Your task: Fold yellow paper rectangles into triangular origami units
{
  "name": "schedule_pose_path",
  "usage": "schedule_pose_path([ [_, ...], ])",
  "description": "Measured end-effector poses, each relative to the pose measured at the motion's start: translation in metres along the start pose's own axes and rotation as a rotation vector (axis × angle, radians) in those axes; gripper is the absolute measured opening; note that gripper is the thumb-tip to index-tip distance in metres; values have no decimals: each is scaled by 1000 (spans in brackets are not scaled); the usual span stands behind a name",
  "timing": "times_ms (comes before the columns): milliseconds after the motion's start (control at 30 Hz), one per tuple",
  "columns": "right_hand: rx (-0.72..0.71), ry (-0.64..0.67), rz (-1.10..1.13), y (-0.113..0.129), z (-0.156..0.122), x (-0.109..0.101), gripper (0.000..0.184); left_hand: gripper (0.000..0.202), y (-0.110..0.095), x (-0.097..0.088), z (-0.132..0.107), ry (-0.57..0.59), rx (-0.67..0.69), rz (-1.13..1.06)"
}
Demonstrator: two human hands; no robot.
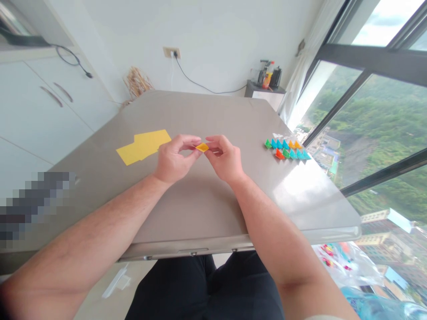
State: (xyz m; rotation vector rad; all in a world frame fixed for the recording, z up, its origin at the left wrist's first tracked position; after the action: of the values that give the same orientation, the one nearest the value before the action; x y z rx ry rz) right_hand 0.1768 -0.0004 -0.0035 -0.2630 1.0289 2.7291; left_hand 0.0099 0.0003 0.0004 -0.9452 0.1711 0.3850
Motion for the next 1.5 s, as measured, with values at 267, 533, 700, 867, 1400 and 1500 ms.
schedule_pose_path([
  [267, -40, 6, -41, 1, -1, -1, 14, 11, -4, -2, 1, 16, -14, 53],
  [533, 10, -17, 20, 5, -1, 1, 11, 9, -6, -2, 0, 13, -69, 28],
  [700, 125, -27, 152, 4, 0, 4, 20, 10, -5, 2, -1, -2, -157, -68],
  [867, 221, -11, 229, 0, 0, 5, 25, 14, 1, 6, 0, 25, -273, -179],
  [1400, 272, -35, 224, 9, 5, 4, 19, 40, 4, 8, 2, 283, -456, -337],
  [1500, 283, -5, 176, 11, 5, 3, 17, 39, 6, 7, 3, 272, -462, -334],
])
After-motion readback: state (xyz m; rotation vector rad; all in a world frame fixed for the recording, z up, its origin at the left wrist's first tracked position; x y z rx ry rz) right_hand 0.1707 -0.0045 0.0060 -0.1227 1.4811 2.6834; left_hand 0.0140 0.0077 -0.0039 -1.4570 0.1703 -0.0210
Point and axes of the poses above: each hand's wrist, its own z-axis towards the middle knuckle, its own x-axis out of the palm, y = z × x, the point moved 1 cm from there along z, towards the middle knuckle, and after that the axes turned 15 degrees about -x, right-handed, at the moved point
